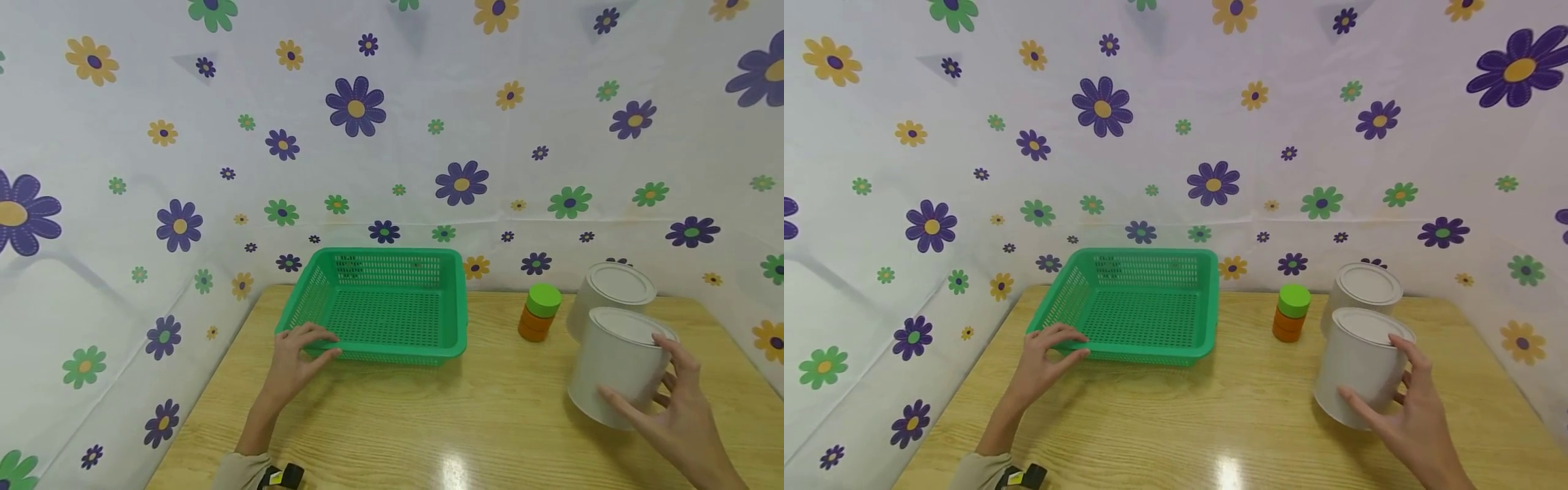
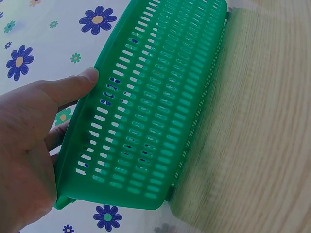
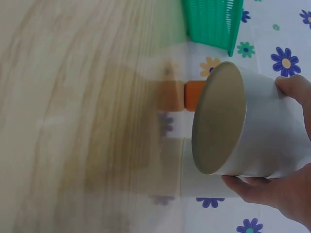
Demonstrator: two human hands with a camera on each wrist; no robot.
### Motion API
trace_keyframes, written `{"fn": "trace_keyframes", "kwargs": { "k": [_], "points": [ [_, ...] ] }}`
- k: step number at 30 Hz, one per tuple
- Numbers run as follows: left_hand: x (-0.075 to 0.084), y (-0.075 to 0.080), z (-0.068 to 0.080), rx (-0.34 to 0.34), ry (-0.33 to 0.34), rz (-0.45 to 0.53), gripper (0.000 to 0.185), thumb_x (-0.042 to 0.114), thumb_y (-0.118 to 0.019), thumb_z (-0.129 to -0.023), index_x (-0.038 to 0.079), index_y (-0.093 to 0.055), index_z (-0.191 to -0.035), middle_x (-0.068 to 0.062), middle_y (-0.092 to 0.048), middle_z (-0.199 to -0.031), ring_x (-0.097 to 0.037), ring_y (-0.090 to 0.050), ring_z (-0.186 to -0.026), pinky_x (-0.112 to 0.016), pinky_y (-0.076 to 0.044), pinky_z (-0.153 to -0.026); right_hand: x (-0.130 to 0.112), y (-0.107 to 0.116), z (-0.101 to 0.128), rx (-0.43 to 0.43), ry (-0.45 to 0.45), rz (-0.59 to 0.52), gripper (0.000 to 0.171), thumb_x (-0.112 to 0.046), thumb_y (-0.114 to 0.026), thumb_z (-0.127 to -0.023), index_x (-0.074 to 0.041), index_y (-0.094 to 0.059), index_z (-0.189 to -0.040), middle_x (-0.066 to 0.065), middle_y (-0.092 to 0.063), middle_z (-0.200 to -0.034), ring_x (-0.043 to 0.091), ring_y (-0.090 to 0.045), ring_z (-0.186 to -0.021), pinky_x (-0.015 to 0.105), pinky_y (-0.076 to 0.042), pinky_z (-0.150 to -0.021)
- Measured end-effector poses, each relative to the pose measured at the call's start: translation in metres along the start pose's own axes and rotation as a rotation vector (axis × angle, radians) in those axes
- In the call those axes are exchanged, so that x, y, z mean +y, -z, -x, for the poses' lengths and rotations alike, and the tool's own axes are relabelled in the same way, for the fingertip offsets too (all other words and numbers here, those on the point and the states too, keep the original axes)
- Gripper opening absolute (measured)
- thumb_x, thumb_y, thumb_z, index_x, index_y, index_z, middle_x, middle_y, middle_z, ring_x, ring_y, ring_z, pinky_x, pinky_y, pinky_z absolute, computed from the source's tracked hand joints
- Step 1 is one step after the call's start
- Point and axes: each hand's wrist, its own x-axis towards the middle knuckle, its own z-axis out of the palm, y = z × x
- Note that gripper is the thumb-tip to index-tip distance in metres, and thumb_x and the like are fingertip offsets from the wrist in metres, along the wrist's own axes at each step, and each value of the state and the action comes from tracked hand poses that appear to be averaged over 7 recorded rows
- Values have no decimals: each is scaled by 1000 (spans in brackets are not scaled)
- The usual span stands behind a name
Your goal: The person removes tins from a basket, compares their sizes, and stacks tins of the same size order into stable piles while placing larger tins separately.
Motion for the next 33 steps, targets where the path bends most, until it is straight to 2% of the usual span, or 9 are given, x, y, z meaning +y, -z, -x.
{"fn": "trace_keyframes", "kwargs": {
  "k": [7,10,13,14,17,20,28,31,33],
  "points": [
    [0,-4,3,-3,-2,17,24,14,-88,-80,22,-77,-99,6,-70,-101,-20,-63,-98,-51,-25,-88,24,3,5,1,17,13,122,1,-94,-67,-15,-18,-161,11,-29,-159,52,-51,-110,1,-30,-83],
    [1,-5,3,-4,8,22,24,15,-88,-80,22,-77,-100,7,-70,-102,-20,-63,-99,-50,-24,-88,31,5,3,24,51,14,124,4,-94,-64,-15,-19,-161,2,-30,-157,23,-50,-122,2,-31,-85],
    [3,-4,3,-3,8,23,24,16,-88,-80,23,-77,-100,8,-69,-102,-20,-62,-99,-50,-24,-88,33,7,2,42,56,18,125,7,-94,-63,-14,-18,-161,4,-30,-158,-5,-36,-125,2,-27,-89],
    [3,-4,2,-3,6,23,24,16,-88,-80,23,-77,-100,8,-69,-102,-20,-62,-99,-50,-24,-87,34,7,2,49,52,21,125,7,-94,-63,-13,-18,-161,8,-31,-158,-4,-36,-127,1,-27,-89],
    [4,-3,2,-9,4,21,24,16,-88,-80,22,-77,-100,7,-69,-102,-19,-62,-99,-49,-24,-87,34,10,2,59,29,30,125,8,-95,-61,-10,-19,-159,25,-30,-156,34,-50,-131,0,-31,-81],
    [3,-2,1,-14,8,20,24,16,-88,-80,23,-77,-100,8,-70,-102,-19,-62,-100,-50,-24,-89,34,11,3,60,8,19,124,9,-95,-60,-7,-19,-157,34,-29,-151,70,-49,-107,-2,-29,-73],
    [3,1,0,-18,17,18,24,15,-88,-81,23,-77,-101,7,-70,-102,-20,-62,-101,-52,-25,-91,38,11,7,70,38,40,116,8,-92,-65,-8,-25,-158,31,-30,-149,66,-43,-122,0,-29,-81],
    [2,1,1,-13,5,10,23,14,-87,-81,22,-77,-101,5,-70,-102,-22,-63,-100,-52,-26,-90,38,11,9,75,20,24,102,5,-89,-73,-9,-33,-157,13,-37,-146,62,-44,-122,-1,-34,-77],
    [2,1,1,-9,0,4,23,13,-87,-81,21,-77,-100,4,-70,-101,-22,-63,-99,-52,-26,-89,38,11,11,81,19,16,91,4,-87,-77,-8,-39,-154,-3,-38,-140,40,-52,-127,-1,-36,-72]
  ]
}}
